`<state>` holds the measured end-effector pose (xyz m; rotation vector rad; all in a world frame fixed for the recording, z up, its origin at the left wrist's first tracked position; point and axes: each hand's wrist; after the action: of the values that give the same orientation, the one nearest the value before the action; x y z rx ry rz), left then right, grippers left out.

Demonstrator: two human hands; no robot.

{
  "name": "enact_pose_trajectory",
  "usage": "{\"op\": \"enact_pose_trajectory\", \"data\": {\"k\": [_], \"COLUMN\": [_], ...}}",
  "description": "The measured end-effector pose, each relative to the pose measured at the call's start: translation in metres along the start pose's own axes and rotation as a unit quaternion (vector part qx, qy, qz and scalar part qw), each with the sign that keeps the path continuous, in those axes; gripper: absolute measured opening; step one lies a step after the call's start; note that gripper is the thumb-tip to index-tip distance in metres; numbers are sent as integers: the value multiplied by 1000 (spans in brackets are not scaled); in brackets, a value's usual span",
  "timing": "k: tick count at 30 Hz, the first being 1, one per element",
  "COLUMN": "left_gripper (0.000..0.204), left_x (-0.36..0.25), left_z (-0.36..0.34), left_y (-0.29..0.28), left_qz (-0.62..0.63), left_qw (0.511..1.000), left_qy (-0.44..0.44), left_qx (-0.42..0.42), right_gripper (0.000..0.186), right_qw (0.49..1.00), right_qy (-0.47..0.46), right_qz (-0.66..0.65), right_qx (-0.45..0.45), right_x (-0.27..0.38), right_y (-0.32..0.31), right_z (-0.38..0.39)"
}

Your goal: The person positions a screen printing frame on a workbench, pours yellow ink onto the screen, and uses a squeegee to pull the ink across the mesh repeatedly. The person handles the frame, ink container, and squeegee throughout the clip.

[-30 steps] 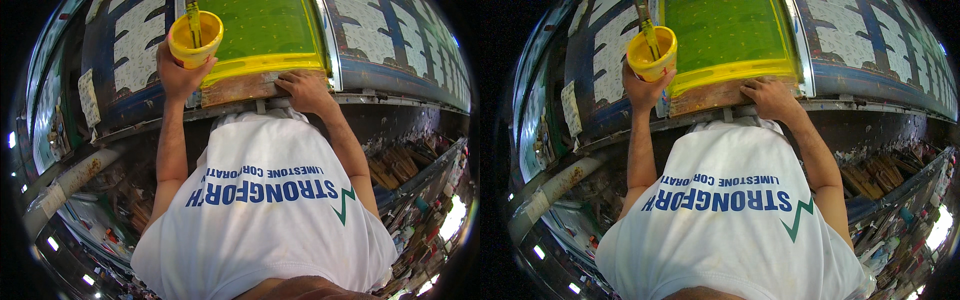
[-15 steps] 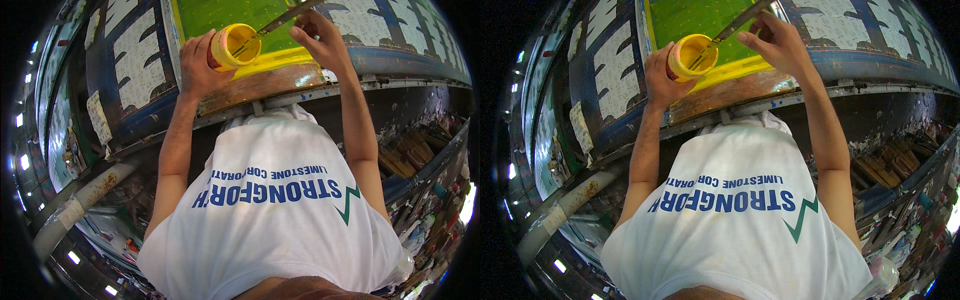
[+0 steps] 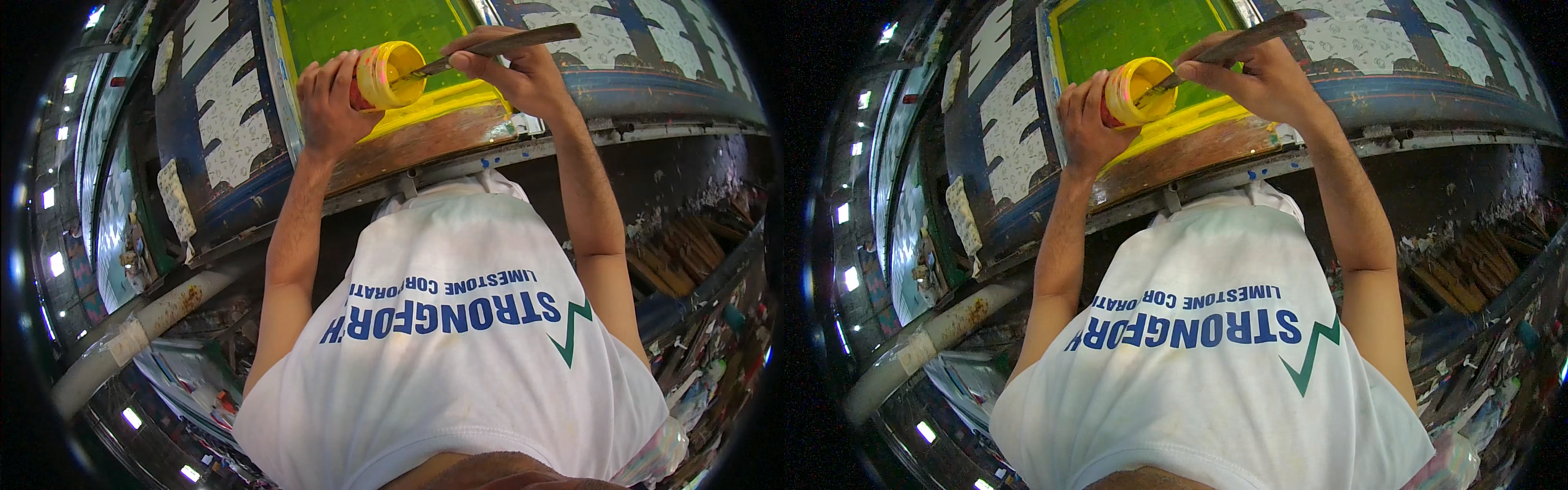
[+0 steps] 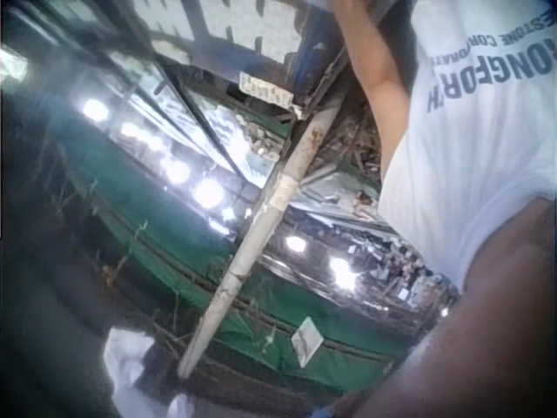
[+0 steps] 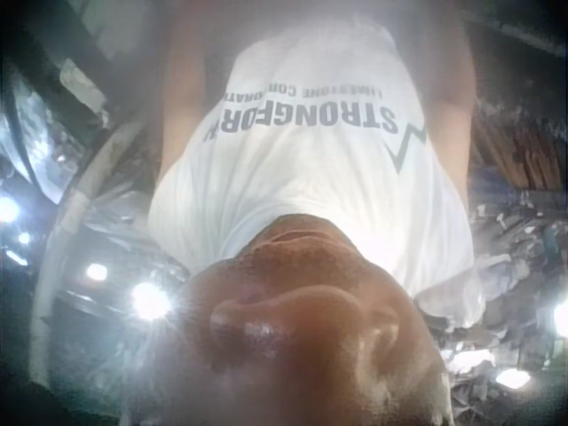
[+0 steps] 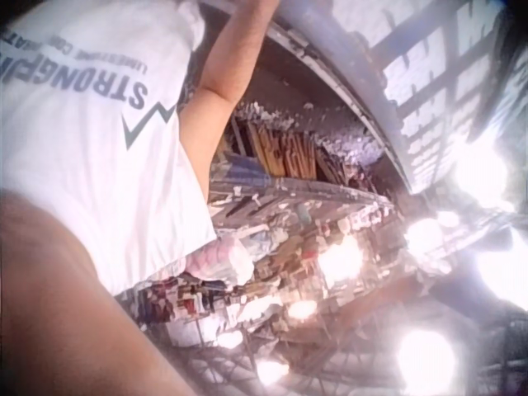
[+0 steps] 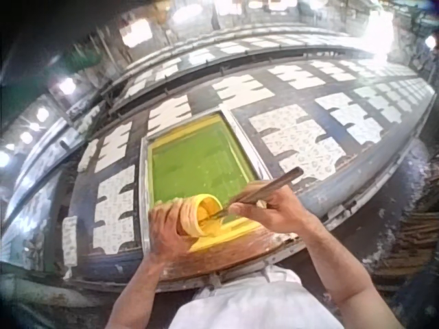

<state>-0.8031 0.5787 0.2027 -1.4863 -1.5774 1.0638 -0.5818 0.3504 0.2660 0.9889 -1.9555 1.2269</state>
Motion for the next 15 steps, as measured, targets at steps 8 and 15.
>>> {"op": "enact_pose_trajectory", "data": {"k": [8, 15], "left_gripper": [97, 96], "left_x": [-13, -30], "left_z": [-15, -23], "left_y": [0, 5], "left_qz": [-27, -31], "left_qw": [999, 998], "left_qy": [-8, 6], "left_qx": [28, 63], "right_gripper": [30, 30], "right_qw": [991, 985], "right_qy": [7, 22], "right_qz": [-132, -159], "right_qx": [-37, -63], "right_x": [-23, -49], "right_y": [-30, -45], "right_z": [32, 61]}}
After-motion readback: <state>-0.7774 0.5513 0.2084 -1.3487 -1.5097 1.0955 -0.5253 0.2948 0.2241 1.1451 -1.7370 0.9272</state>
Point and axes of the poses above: each hand's wrist, its own z-axis away from the middle knuckle, its own y-axis out of the palm, x = y × z, and after that the axes turned 15 degrees about x, right-handed
